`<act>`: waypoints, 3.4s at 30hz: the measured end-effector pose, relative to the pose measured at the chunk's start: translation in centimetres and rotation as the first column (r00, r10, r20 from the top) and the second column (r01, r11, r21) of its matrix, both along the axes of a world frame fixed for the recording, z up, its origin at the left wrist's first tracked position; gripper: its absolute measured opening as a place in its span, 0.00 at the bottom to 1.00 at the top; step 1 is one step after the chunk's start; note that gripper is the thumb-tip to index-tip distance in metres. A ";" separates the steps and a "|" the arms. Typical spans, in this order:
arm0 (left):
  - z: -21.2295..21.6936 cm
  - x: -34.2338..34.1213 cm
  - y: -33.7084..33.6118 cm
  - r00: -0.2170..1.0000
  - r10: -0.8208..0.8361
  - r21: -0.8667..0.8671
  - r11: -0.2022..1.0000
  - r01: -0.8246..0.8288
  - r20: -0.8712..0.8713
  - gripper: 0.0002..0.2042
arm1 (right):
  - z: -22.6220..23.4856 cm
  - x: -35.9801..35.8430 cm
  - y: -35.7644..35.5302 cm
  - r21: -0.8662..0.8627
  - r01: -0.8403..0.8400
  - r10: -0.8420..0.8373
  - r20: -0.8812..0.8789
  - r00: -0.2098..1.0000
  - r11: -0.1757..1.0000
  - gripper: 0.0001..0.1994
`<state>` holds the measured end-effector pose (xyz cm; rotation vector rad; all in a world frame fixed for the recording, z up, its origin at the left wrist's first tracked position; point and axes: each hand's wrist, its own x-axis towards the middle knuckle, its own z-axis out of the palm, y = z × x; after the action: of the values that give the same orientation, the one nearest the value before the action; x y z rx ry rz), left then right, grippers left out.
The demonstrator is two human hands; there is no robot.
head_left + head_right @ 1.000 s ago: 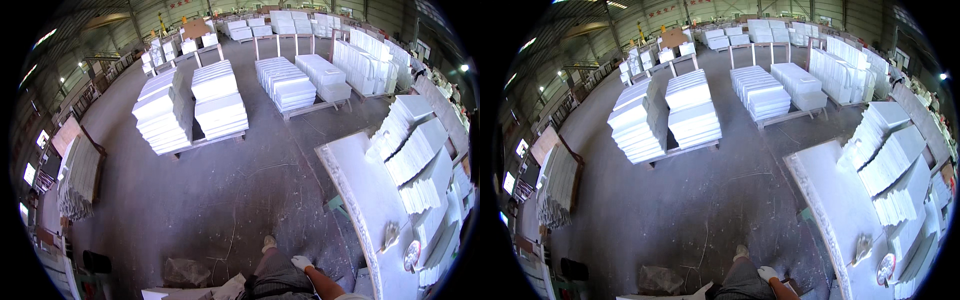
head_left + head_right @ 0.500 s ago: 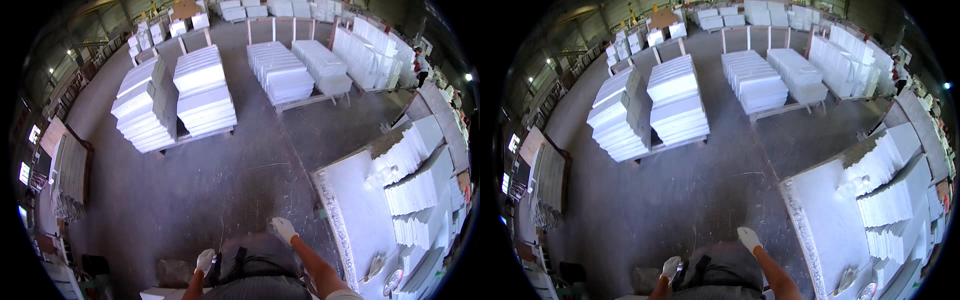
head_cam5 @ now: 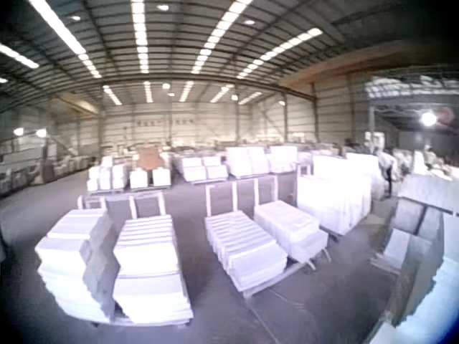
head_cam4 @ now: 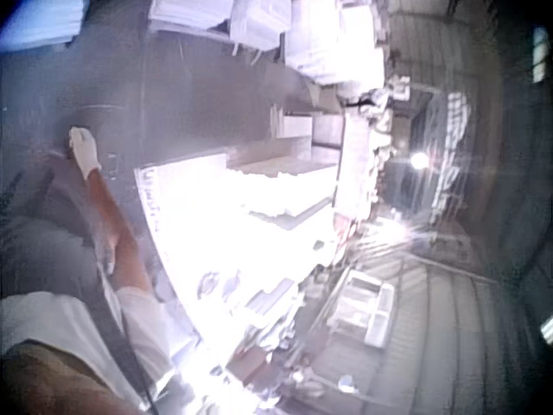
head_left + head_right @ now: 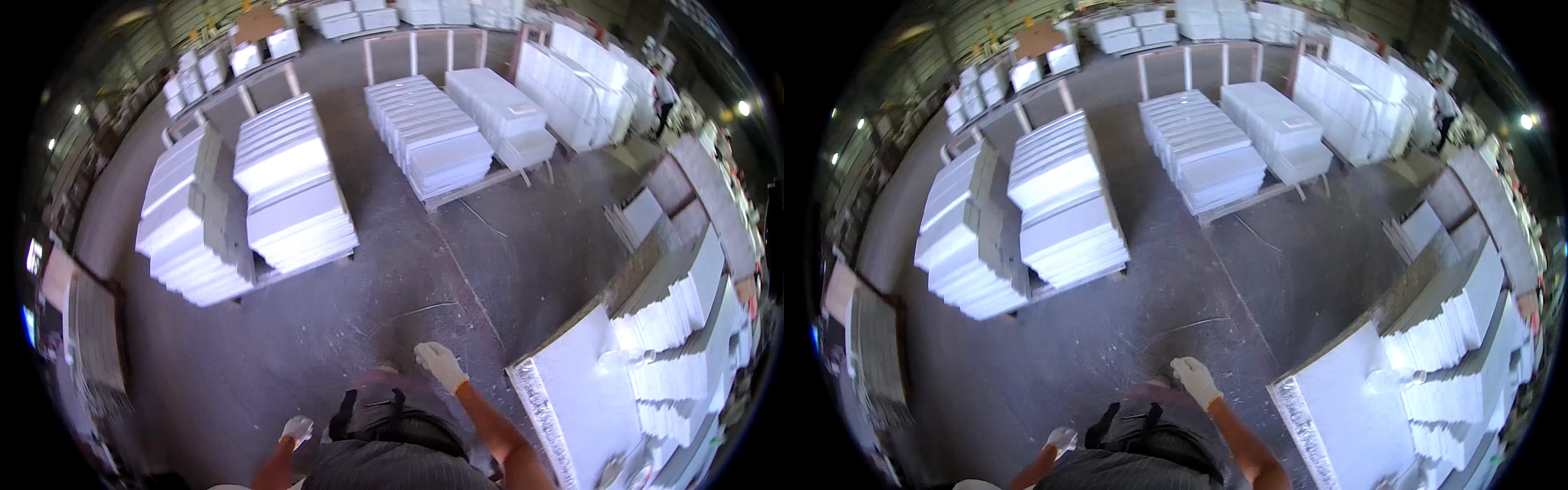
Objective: The person applies a white paste to the edges of white plaster moldings using a putty knife, then scrapes and wipes the surfaces to smooth them. The person retrieves additional moldings from a stack and continues the finishing process on each piece.
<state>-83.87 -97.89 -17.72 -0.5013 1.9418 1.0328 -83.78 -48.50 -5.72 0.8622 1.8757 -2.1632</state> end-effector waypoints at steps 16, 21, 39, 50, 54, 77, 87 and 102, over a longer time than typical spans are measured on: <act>6.1 -36.8 53.8 0.432 -0.534 0.042 0.593 0.804 -0.727 0.19 | -12.6 -4.5 20.4 -0.374 0.782 -0.703 0.354 0.617 0.498 0.11; 2.5 -39.2 57.0 0.270 -0.753 -0.186 0.460 0.868 -0.600 0.19 | -9.8 -10.3 33.6 -0.049 0.632 -0.625 0.114 0.772 0.773 0.13; -6.5 -63.3 83.4 0.364 -0.923 -0.340 0.384 0.858 -0.124 0.23 | 2.1 -41.3 74.2 -0.341 0.580 -0.568 0.145 0.810 0.740 0.16; 6.8 -78.1 125.4 0.933 -0.207 0.421 0.848 0.322 -0.295 0.16 | -10.9 -30.8 98.1 -0.210 0.865 -0.762 0.410 0.502 0.456 0.07; 1.9 -77.2 131.0 0.953 -0.228 0.297 0.913 0.281 -0.201 0.18 | -15.3 -29.4 104.7 0.092 0.747 -0.697 0.449 0.559 0.659 0.09; -20.3 -75.0 171.0 0.974 -0.113 -0.306 0.951 0.049 -0.196 0.37 | -31.8 -72.5 166.6 0.383 -0.424 0.168 0.546 0.820 0.821 0.35; -31.9 -83.8 170.0 0.862 0.437 -0.191 0.851 -0.489 -0.256 0.30 | -41.4 -84.3 165.3 0.302 -0.333 0.121 0.552 0.825 0.893 0.33; -28.8 -86.4 170.4 0.870 0.492 -0.263 0.835 -0.484 -0.040 0.38 | -42.2 -85.4 166.2 0.276 -0.480 0.180 0.686 0.705 0.833 0.40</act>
<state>-170.24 72.53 -46.53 -1.2105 1.9811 1.0640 -169.21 117.73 -47.88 1.0437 1.9424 -1.0270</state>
